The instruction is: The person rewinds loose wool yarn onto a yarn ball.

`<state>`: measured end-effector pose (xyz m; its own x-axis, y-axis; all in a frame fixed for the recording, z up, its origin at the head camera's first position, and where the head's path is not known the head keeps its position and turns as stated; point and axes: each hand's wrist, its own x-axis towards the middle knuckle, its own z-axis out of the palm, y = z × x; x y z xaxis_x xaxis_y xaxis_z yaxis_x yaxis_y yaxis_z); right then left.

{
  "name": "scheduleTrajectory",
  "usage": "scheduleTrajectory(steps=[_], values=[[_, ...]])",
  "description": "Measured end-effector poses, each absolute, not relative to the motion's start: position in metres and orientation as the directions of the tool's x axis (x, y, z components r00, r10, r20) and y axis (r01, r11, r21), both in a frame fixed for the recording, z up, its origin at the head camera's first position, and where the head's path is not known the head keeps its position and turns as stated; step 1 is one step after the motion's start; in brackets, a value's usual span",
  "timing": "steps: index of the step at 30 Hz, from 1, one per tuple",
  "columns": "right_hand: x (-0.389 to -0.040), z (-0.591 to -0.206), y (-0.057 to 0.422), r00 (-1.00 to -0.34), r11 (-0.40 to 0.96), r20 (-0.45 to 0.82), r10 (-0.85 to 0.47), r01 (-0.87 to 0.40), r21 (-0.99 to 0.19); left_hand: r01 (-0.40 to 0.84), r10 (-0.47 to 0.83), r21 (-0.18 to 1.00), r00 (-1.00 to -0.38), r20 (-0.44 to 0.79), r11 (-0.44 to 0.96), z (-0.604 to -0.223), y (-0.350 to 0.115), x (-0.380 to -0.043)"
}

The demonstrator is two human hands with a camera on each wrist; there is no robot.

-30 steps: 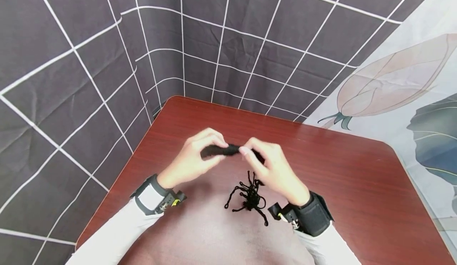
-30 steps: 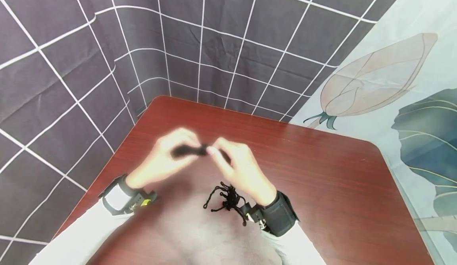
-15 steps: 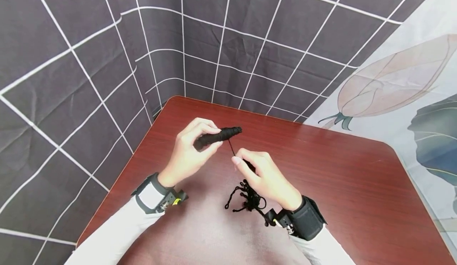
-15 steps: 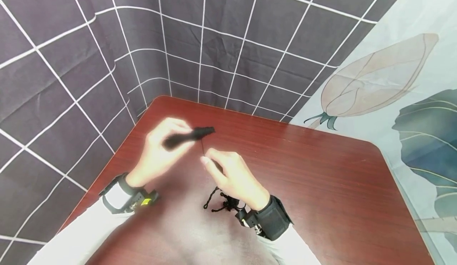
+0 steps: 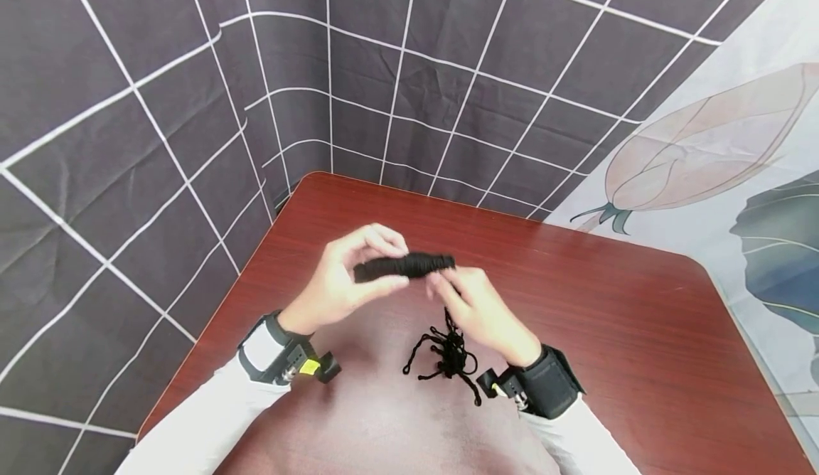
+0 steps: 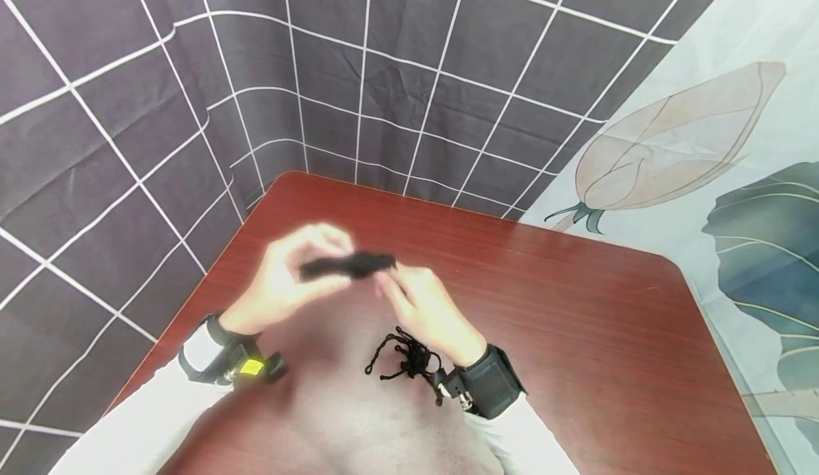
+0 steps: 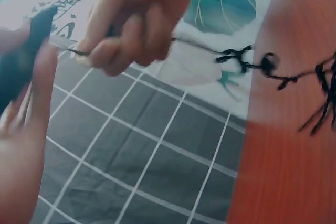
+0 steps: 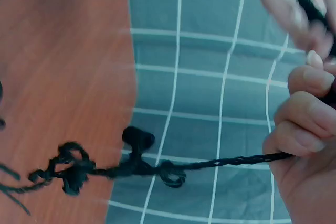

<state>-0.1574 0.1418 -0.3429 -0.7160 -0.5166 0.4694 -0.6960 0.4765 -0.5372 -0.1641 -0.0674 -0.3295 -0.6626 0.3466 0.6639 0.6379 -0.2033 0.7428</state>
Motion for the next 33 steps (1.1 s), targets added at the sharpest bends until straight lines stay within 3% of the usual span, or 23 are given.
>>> scheduleTrajectory(steps=[4, 8, 10, 14, 18, 21, 25, 28, 33], values=[[-0.147, -0.341, 0.132, -0.672, 0.452, 0.45, -0.588, -0.735, -0.506, 0.711, 0.188, 0.703, -0.692, 0.697, 0.016, -0.332, -0.066, -0.168], [-0.149, -0.325, 0.133, -0.624, 0.428, 0.558, -0.547, -0.782, -0.454, 0.753, 0.22, 0.627, -0.658, 0.72, 0.197, -0.339, -0.065, -0.169], [-0.154, -0.317, 0.139, -0.618, 0.438, 0.608, -0.499, -0.785, -0.438, 0.756, 0.309, 0.634, -0.649, 0.696, 0.161, -0.341, -0.066, -0.168], [-0.164, -0.314, 0.151, -0.673, 0.498, 0.6, -0.432, -0.733, -0.463, 0.676, 0.488, 0.731, -0.609, 0.625, -0.093, -0.34, -0.07, -0.165], [-0.166, -0.329, 0.149, -0.715, 0.5, 0.532, -0.453, -0.698, -0.512, 0.583, 0.459, 0.768, -0.624, 0.632, -0.264, -0.333, -0.073, -0.163], [-0.158, -0.341, 0.14, -0.703, 0.469, 0.477, -0.528, -0.709, -0.527, 0.607, 0.326, 0.759, -0.686, 0.651, -0.236, -0.331, -0.072, -0.166], [-0.148, -0.338, 0.132, -0.649, 0.42, 0.479, -0.591, -0.755, -0.504, 0.696, 0.208, 0.718, -0.7, 0.683, -0.01, -0.333, -0.069, -0.169], [-0.15, -0.325, 0.134, -0.623, 0.409, 0.557, -0.549, -0.782, -0.47, 0.741, 0.273, 0.662, -0.664, 0.696, 0.116, -0.335, -0.068, -0.17], [-0.163, -0.316, 0.143, -0.658, 0.45, 0.6, -0.454, -0.751, -0.483, 0.69, 0.486, 0.719, -0.601, 0.634, -0.085, -0.337, -0.069, -0.166]])
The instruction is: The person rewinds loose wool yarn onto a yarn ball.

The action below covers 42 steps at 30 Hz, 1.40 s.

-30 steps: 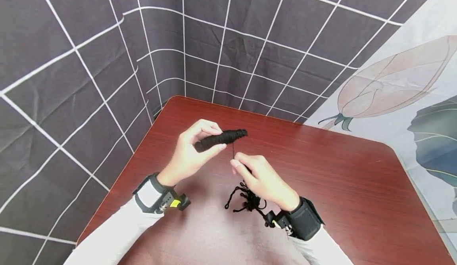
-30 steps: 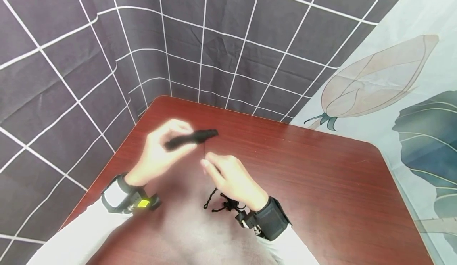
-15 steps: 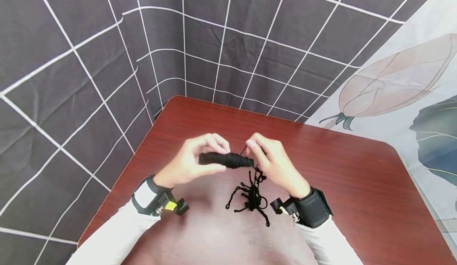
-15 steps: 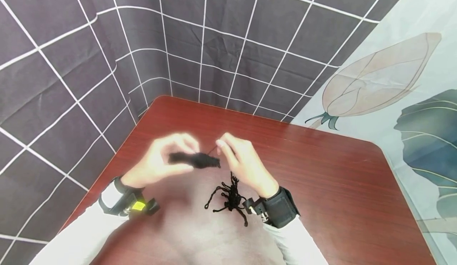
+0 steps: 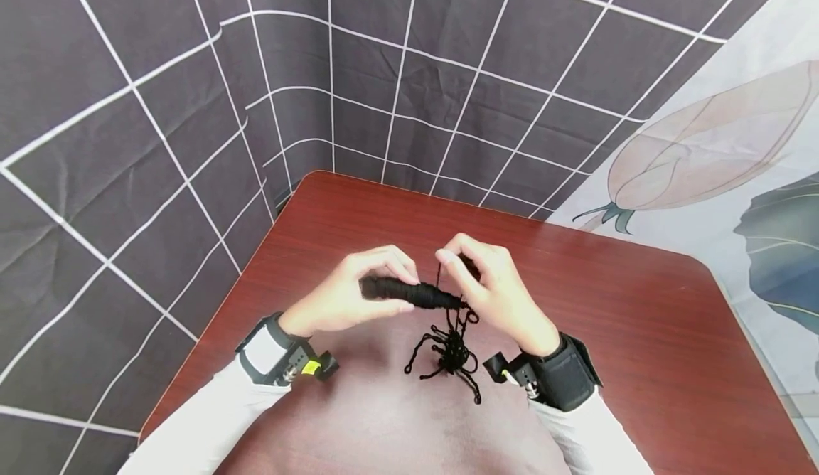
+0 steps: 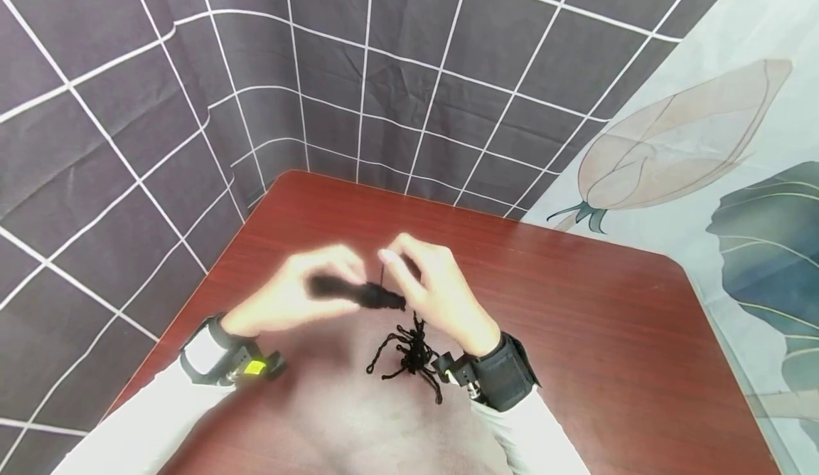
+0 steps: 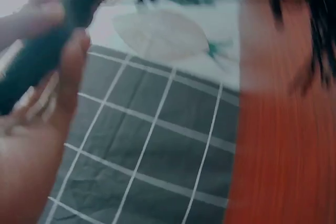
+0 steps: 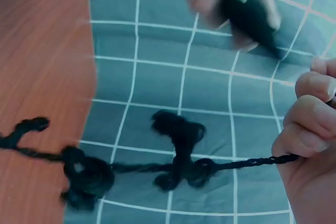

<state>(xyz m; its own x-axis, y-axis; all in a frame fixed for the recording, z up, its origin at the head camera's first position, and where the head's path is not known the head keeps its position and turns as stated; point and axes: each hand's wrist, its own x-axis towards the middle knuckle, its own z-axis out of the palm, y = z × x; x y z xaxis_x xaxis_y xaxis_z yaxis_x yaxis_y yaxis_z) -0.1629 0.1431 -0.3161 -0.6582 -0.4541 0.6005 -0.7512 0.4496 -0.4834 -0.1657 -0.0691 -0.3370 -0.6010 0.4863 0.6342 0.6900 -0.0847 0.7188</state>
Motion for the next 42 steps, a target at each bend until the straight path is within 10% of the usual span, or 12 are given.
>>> scheduleTrajectory(steps=[8, 14, 20, 27, 32, 37, 42], values=[[-0.155, -0.343, 0.129, -0.684, 0.465, 0.491, -0.539, -0.728, -0.503, 0.637, 0.226, 0.753, -0.718, 0.658, -0.168, -0.333, -0.065, -0.166], [-0.147, -0.322, 0.123, -0.617, 0.471, 0.539, -0.574, -0.787, -0.398, 0.758, 0.286, 0.639, -0.646, 0.708, 0.132, -0.341, -0.064, -0.171], [-0.166, -0.314, 0.137, -0.656, 0.481, 0.568, -0.498, -0.754, -0.449, 0.657, 0.506, 0.738, -0.591, 0.629, -0.151, -0.336, -0.066, -0.163], [-0.157, -0.339, 0.129, -0.682, 0.465, 0.482, -0.551, -0.73, -0.501, 0.644, 0.258, 0.745, -0.7, 0.666, -0.175, -0.328, -0.064, -0.162], [-0.146, -0.325, 0.124, -0.633, 0.476, 0.492, -0.598, -0.774, -0.418, 0.765, 0.157, 0.644, -0.638, 0.754, 0.019, -0.33, -0.064, -0.165], [-0.16, -0.309, 0.138, -0.65, 0.492, 0.571, -0.501, -0.757, -0.43, 0.772, 0.329, 0.635, -0.593, 0.735, -0.03, -0.332, -0.067, -0.163], [-0.177, -0.322, 0.15, -0.748, 0.337, 0.441, -0.496, -0.634, -0.696, 0.67, 0.45, 0.719, -0.592, 0.668, -0.186, -0.332, -0.068, -0.16]])
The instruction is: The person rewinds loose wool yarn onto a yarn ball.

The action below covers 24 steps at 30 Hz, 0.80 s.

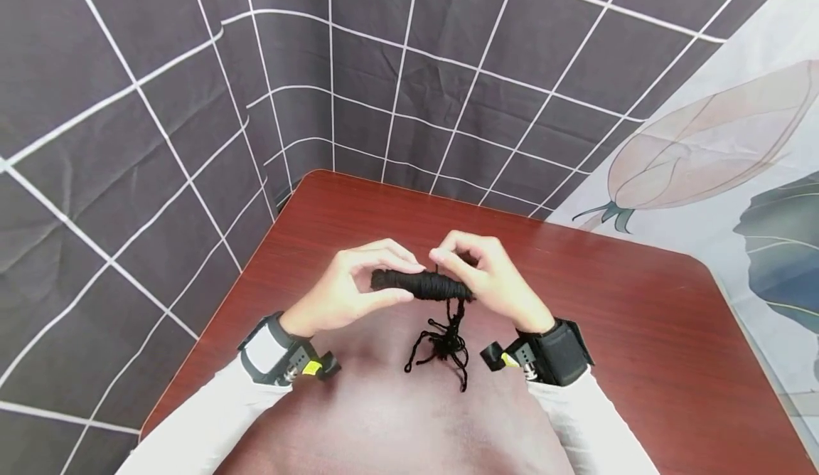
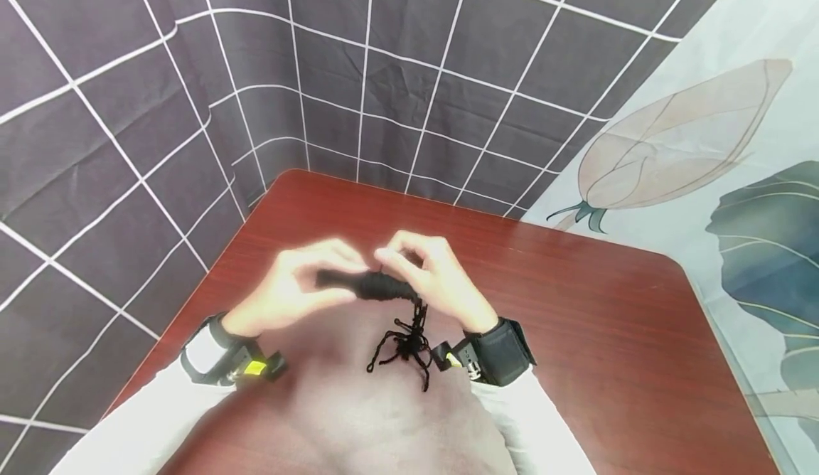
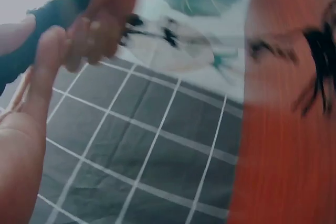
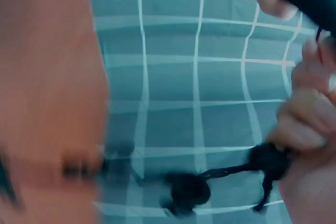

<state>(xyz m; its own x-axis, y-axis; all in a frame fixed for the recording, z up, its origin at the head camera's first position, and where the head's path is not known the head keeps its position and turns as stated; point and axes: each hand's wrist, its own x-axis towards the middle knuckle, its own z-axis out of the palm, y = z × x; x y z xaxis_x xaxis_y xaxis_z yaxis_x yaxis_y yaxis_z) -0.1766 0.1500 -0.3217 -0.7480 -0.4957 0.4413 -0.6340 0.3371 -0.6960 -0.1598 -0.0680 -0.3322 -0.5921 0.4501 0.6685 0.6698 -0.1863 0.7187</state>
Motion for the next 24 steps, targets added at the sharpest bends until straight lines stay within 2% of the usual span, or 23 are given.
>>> scheduleTrajectory(steps=[4, 7, 9, 11, 13, 15, 17, 18, 20, 22, 24], values=[[-0.173, -0.341, 0.145, -0.772, 0.193, 0.357, -0.526, -0.518, -0.833, 0.567, 0.365, 0.766, -0.673, 0.643, -0.303, -0.334, -0.065, -0.161], [-0.164, -0.347, 0.135, -0.78, 0.249, 0.367, -0.507, -0.54, -0.804, 0.563, 0.229, 0.761, -0.734, 0.64, -0.323, -0.336, -0.064, -0.164], [-0.156, -0.347, 0.13, -0.782, 0.326, 0.369, -0.502, -0.566, -0.757, 0.598, 0.147, 0.747, -0.743, 0.653, -0.291, -0.337, -0.063, -0.167], [-0.15, -0.344, 0.129, -0.755, 0.405, 0.394, -0.525, -0.628, -0.664, 0.653, 0.088, 0.731, -0.731, 0.677, -0.2, -0.337, -0.064, -0.168], [-0.146, -0.337, 0.129, -0.719, 0.439, 0.421, -0.553, -0.681, -0.586, 0.714, 0.064, 0.7, -0.697, 0.714, -0.03, -0.341, -0.064, -0.171], [-0.144, -0.328, 0.131, -0.683, 0.456, 0.461, -0.566, -0.726, -0.515, 0.748, 0.086, 0.65, -0.662, 0.745, 0.13, -0.343, -0.065, -0.172], [-0.145, -0.318, 0.134, -0.663, 0.464, 0.503, -0.555, -0.748, -0.474, 0.766, 0.151, 0.604, -0.639, 0.754, 0.222, -0.344, -0.066, -0.171], [-0.148, -0.313, 0.136, -0.658, 0.47, 0.525, -0.541, -0.753, -0.46, 0.776, 0.204, 0.594, -0.63, 0.749, 0.212, -0.344, -0.067, -0.171], [-0.153, -0.306, 0.141, -0.665, 0.485, 0.552, -0.503, -0.746, -0.456, 0.762, 0.331, 0.645, -0.624, 0.708, 0.058, -0.341, -0.067, -0.167], [-0.16, -0.303, 0.147, -0.689, 0.479, 0.549, -0.472, -0.724, -0.496, 0.687, 0.424, 0.715, -0.613, 0.666, -0.129, -0.339, -0.068, -0.164], [-0.166, -0.305, 0.15, -0.721, 0.449, 0.521, -0.457, -0.693, -0.564, 0.582, 0.465, 0.761, -0.609, 0.642, -0.289, -0.337, -0.068, -0.163]])
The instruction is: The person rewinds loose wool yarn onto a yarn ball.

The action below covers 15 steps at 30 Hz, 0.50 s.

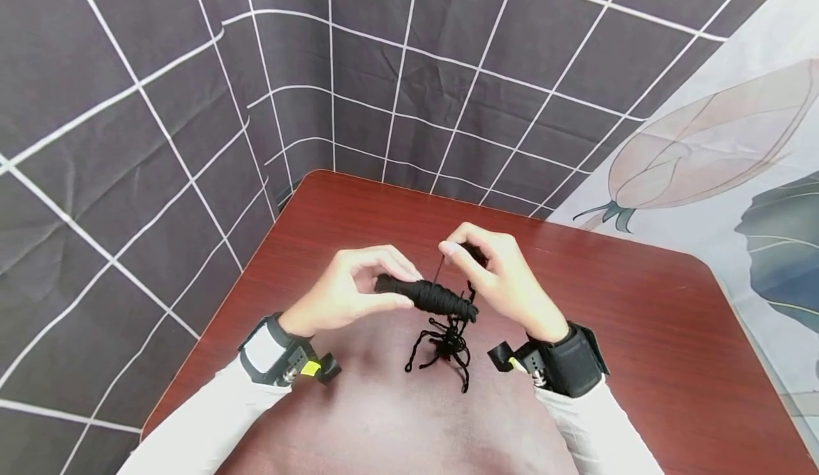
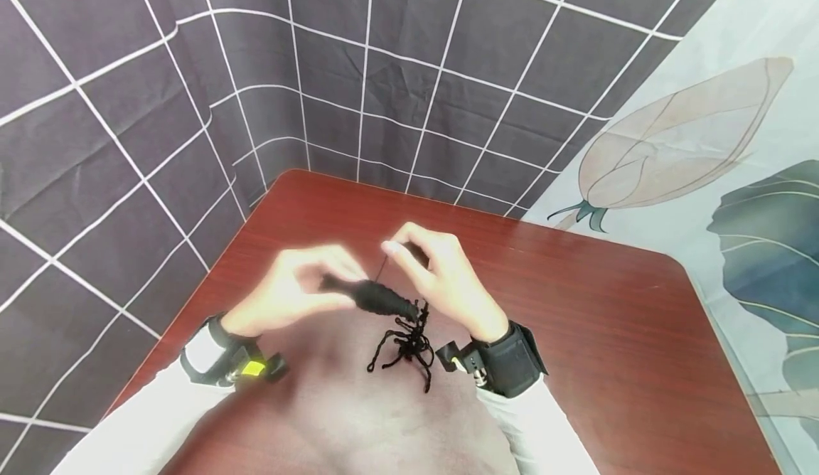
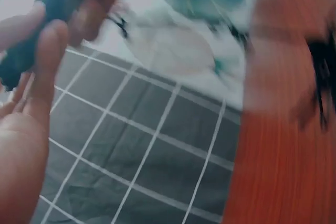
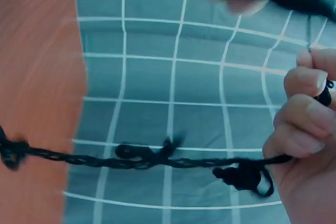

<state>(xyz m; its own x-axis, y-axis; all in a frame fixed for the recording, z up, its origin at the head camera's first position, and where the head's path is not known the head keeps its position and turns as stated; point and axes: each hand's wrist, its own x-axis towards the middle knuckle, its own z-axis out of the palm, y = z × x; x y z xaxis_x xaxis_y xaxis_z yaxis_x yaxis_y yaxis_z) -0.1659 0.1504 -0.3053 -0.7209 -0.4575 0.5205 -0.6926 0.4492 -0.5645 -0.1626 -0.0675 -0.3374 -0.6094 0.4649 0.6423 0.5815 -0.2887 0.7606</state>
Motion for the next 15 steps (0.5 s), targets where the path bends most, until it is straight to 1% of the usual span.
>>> scheduleTrajectory(steps=[1, 3, 5, 7, 8, 11, 13, 14, 15], values=[[-0.168, -0.309, 0.151, -0.735, 0.433, 0.502, -0.456, -0.676, -0.596, 0.543, 0.458, 0.767, -0.616, 0.641, -0.342, -0.336, -0.068, -0.162], [-0.169, -0.319, 0.148, -0.752, 0.39, 0.463, -0.469, -0.647, -0.655, 0.527, 0.402, 0.753, -0.638, 0.657, -0.394, -0.334, -0.068, -0.162], [-0.166, -0.332, 0.144, -0.745, 0.381, 0.447, -0.496, -0.649, -0.659, 0.548, 0.318, 0.734, -0.667, 0.673, -0.402, -0.332, -0.066, -0.163], [-0.159, -0.341, 0.138, -0.723, 0.39, 0.445, -0.529, -0.673, -0.629, 0.599, 0.229, 0.715, -0.687, 0.69, -0.36, -0.331, -0.064, -0.164], [-0.155, -0.344, 0.135, -0.708, 0.4, 0.447, -0.547, -0.69, -0.603, 0.64, 0.19, 0.705, -0.685, 0.704, -0.306, -0.331, -0.064, -0.165], [-0.145, -0.341, 0.13, -0.668, 0.453, 0.475, -0.572, -0.741, -0.496, 0.758, 0.123, 0.652, -0.644, 0.755, -0.034, -0.337, -0.064, -0.169], [-0.144, -0.332, 0.13, -0.647, 0.474, 0.508, -0.569, -0.762, -0.44, 0.787, 0.153, 0.599, -0.616, 0.772, 0.146, -0.341, -0.065, -0.172], [-0.144, -0.326, 0.132, -0.64, 0.484, 0.525, -0.561, -0.768, -0.419, 0.8, 0.186, 0.566, -0.598, 0.78, 0.198, -0.345, -0.065, -0.174], [-0.146, -0.321, 0.134, -0.636, 0.488, 0.541, -0.551, -0.771, -0.41, 0.806, 0.227, 0.553, -0.591, 0.774, 0.21, -0.345, -0.065, -0.174]])
